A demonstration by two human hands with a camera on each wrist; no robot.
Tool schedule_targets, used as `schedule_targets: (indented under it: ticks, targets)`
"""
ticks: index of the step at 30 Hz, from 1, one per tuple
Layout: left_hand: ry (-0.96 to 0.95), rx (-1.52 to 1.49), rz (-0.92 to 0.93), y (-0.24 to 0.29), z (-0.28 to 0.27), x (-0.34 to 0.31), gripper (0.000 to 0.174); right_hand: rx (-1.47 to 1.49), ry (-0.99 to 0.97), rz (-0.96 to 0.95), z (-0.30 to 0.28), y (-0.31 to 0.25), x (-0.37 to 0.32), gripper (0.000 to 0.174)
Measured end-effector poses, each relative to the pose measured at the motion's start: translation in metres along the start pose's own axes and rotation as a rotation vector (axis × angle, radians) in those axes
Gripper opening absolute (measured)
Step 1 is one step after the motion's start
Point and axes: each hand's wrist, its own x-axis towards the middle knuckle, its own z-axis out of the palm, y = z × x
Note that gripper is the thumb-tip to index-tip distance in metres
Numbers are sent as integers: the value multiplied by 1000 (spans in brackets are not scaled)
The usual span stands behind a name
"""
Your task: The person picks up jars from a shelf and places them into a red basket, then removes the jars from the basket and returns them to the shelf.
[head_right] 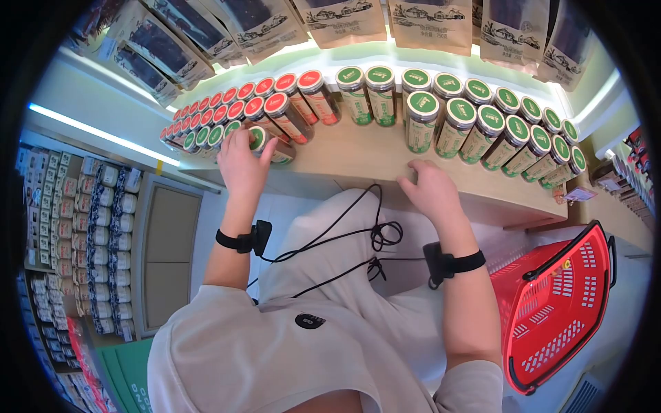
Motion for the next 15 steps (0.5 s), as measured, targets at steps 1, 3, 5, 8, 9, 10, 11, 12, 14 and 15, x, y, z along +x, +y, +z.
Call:
schedule_targets:
  ticks: [1,3,5,8,9,10,11,12,14,15]
  targets:
    - [-39,-12,-39,2,-1,-1,40,-3,-1,8,0,0,0,40]
    - [-161,-50,-104,9,-11,-3,41,-14,7,-6,1,-2,-1,40]
    - [-278,-87,-164,15,-24,-2,41,14,10,-17,8,-1,0,41]
    - [-268,-227,24,28,-44,11,40,94,61,-90,13,-8,1,45]
    - [-415,-478,53,36,-54,22,41,147,102,-157,15,-13,0,50]
    - [-560,-732,78,43,-61,30,44,138,96,-150,16,-20,-1,50]
    - [-563,-745,72,48,-63,37,44,205,179,-343,15,-28,-1,55]
    - [-769,-948,139,51,-62,46,50,270,263,-540,12,-34,-2,62]
    - [-1022,-1239,269,61,-56,64,62,391,125,-535,4,-42,-7,66]
    - [-1016,-1249,268,65,-51,69,62,526,-12,-527,0,-47,-10,71]
